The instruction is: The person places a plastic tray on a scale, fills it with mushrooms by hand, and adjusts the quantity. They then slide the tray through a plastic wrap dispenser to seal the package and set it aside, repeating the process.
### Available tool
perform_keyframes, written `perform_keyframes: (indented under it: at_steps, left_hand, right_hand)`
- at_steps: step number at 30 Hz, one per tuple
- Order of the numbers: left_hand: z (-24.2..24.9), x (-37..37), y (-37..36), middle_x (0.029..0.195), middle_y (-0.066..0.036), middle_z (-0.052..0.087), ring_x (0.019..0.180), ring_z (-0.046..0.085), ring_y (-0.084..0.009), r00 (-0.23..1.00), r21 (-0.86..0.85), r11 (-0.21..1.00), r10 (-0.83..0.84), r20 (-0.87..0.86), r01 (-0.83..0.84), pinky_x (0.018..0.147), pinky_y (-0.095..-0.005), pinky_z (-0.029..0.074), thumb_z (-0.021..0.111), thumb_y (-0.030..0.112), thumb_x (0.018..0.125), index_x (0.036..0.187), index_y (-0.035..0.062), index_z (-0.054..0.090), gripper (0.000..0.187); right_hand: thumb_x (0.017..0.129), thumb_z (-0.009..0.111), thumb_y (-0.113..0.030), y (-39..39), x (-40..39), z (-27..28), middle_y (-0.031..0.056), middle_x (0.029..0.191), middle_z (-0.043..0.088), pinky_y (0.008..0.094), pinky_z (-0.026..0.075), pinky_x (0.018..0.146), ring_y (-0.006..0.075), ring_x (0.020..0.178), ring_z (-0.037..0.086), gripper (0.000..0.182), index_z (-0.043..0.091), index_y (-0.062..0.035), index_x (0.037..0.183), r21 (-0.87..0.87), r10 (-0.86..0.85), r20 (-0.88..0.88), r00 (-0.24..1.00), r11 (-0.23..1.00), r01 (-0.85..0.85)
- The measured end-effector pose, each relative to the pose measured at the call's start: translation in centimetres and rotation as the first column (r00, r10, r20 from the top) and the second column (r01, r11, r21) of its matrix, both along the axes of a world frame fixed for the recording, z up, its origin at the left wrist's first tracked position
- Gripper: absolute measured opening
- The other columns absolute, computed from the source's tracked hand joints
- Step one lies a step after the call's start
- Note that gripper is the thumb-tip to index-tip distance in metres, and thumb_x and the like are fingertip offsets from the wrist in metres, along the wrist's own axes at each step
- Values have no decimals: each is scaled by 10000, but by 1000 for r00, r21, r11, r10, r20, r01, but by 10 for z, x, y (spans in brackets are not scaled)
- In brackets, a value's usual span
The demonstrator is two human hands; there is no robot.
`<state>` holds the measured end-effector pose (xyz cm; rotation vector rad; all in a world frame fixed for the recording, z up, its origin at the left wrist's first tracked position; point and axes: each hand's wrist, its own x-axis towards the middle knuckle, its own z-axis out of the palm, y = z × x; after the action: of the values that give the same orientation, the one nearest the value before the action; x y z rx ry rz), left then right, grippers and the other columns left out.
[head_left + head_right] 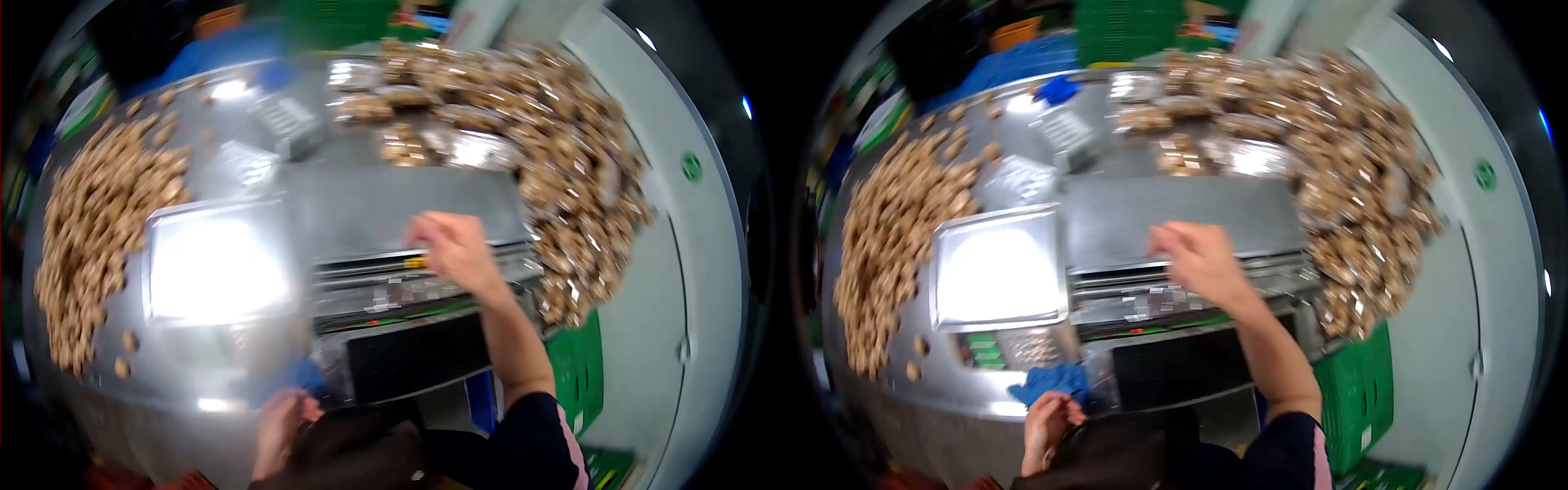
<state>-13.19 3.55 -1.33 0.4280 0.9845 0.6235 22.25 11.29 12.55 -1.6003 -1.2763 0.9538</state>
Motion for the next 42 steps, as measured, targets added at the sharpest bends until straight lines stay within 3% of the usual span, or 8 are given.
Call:
perform_keyframes:
  at_steps: [6, 12, 15, 18, 22, 32, 38, 42]
  left_hand:
    - [9, -108, 64, 873, -174, 652, 766, 656, -243, 997, 26, 999, -29, 76, 27, 692, -324, 523, 463, 150, 964, 973, -20, 564, 198]
    - [-9, -255, 118, 820, -107, 664, 708, 644, -175, 974, 243, 963, 158, -163, -115, 668, -268, 510, 468, 114, 955, 958, -4, 585, 167]
    - [-38, -317, 136, 1006, -135, 625, 916, 594, -253, 618, 619, 721, 341, -708, 312, 776, -334, 473, 584, 93, 856, 1042, 20, 581, 200]
    - [-36, -355, 167, 1351, -197, 398, 1276, 333, -405, 275, 481, 608, 404, -873, 632, 1019, -520, 280, 696, 180, 746, 1261, 77, 491, 563]
    - [-85, -374, 191, 1413, -228, 317, 1350, 208, -438, 133, 353, 657, 361, -923, 666, 1048, -622, 137, 756, 405, 696, 1328, 135, 469, 745]
    - [-103, -403, 354, 1438, -174, 329, 1383, 216, -359, -52, 530, 576, 706, -706, 622, 1102, -552, 131, 673, 172, 795, 1273, 74, 499, 517]
    - [-91, -400, 343, 1390, -176, 406, 1354, 288, -373, -11, 697, 612, 755, -656, 373, 1110, -449, 218, 593, 48, 820, 1276, 32, 467, 474]
    - [-99, -368, 304, 1395, -160, 407, 1364, 283, -356, 388, 827, 554, 744, -544, 97, 1113, -446, 219, 562, 22, 842, 1243, 26, 462, 414]
  right_hand:
    - [948, 534, -230, 45, -124, 4, -29, 465, 441, 223, 281, 396, 38, 398, 396, 409, 555, -14, 602, 38, 0, 175, 985, 999, -6]
    - [883, 586, -58, 154, -245, -32, 37, 648, 593, 233, 430, 514, 83, 553, 557, 129, 608, 7, 992, -32, 59, 258, 964, 998, -53]
    - [796, 656, -34, 227, -252, -94, 135, 951, 643, 316, 495, 736, 220, 867, 636, 285, 597, 1, 1073, 167, 40, 486, 873, 976, -138]
    - [728, 741, -98, 298, -230, -138, 203, 1214, 548, 402, 414, 967, 364, 1130, 525, 565, 502, -9, 1232, 173, 6, 754, 657, 963, -208]
    - [640, 827, -233, 355, -205, -177, 250, 1330, 444, 402, 338, 1067, 375, 1272, 397, 860, 387, 53, 1320, -81, 85, 893, 442, 996, -29]
    - [507, 898, -192, 386, -206, -179, 211, 1238, 548, 393, 412, 983, 348, 1159, 525, 971, 396, 29, 1308, -244, 202, 752, 627, 969, -19]
    - [485, 894, -343, 381, -210, -181, 215, 1171, 591, 402, 454, 925, 361, 1108, 551, 927, 488, 33, 1229, -148, 149, 855, 496, 988, -43]
    - [489, 878, -443, 378, -211, -178, 221, 1157, 591, 397, 453, 931, 346, 1098, 558, 965, 493, 47, 1225, -184, 150, 885, 441, 982, 34]
